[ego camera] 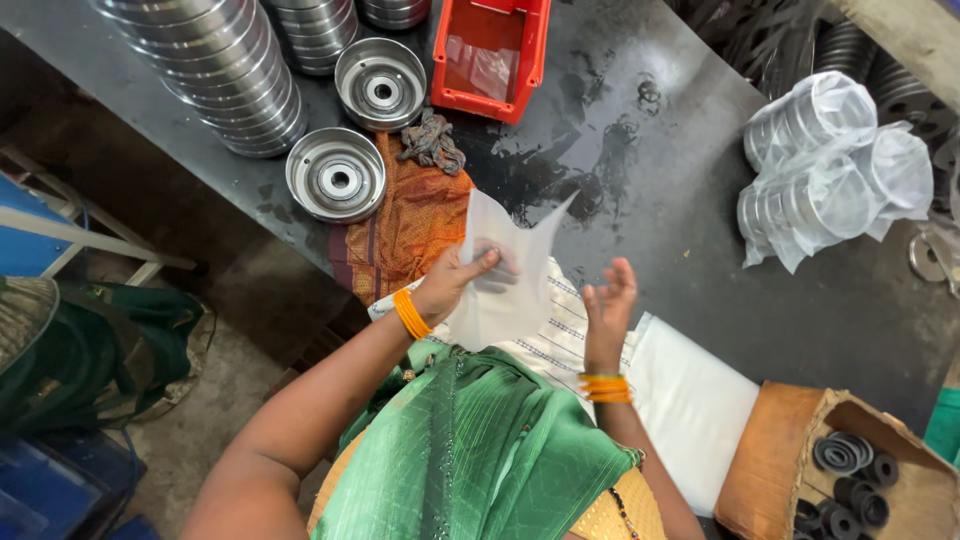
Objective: The person repeatedly picks up cylindrical metal parts, places them into clear plastic bags, and sets the wrapped items aside. She also wipes the metal parts with a cloth before wrapping them.
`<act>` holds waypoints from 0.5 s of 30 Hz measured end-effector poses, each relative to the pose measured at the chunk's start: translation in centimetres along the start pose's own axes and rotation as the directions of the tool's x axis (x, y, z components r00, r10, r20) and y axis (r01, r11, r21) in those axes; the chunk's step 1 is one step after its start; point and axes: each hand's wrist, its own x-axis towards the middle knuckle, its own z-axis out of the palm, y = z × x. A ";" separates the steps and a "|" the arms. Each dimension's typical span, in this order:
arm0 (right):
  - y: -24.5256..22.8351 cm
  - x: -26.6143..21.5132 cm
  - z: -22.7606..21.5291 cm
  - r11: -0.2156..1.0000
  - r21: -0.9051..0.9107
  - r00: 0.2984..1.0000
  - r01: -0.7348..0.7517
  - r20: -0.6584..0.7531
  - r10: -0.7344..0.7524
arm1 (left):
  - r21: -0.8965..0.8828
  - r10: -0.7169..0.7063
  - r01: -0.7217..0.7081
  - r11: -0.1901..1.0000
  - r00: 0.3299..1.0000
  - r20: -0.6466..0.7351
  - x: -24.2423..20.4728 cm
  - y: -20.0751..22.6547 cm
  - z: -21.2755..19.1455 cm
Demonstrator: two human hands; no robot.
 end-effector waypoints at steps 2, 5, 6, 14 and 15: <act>2.2 2.0 -0.3 0.894 0.298 0.932 -0.335 0.243 0.268 | -0.049 -0.043 0.043 0.998 0.999 0.013 -0.1 0.8 -0.8; 6.9 3.1 0.0 0.577 0.458 0.716 -0.677 0.592 0.370 | -0.089 -0.117 0.118 0.989 0.993 0.011 0.2 1.5 -1.1; 8.3 3.0 -0.2 0.540 0.470 0.700 -0.699 0.606 0.379 | -0.097 -0.142 0.142 0.985 0.990 0.004 0.3 1.8 -1.2; 11.3 2.2 -1.9 0.853 0.389 0.933 -0.349 0.232 0.276 | 0.914 0.599 -0.016 0.405 0.760 -0.252 1.6 3.2 -3.0; 10.9 2.0 -1.4 0.888 0.337 0.949 -0.313 0.157 0.275 | 0.990 0.732 0.143 0.004 0.674 -0.100 1.8 2.4 -2.6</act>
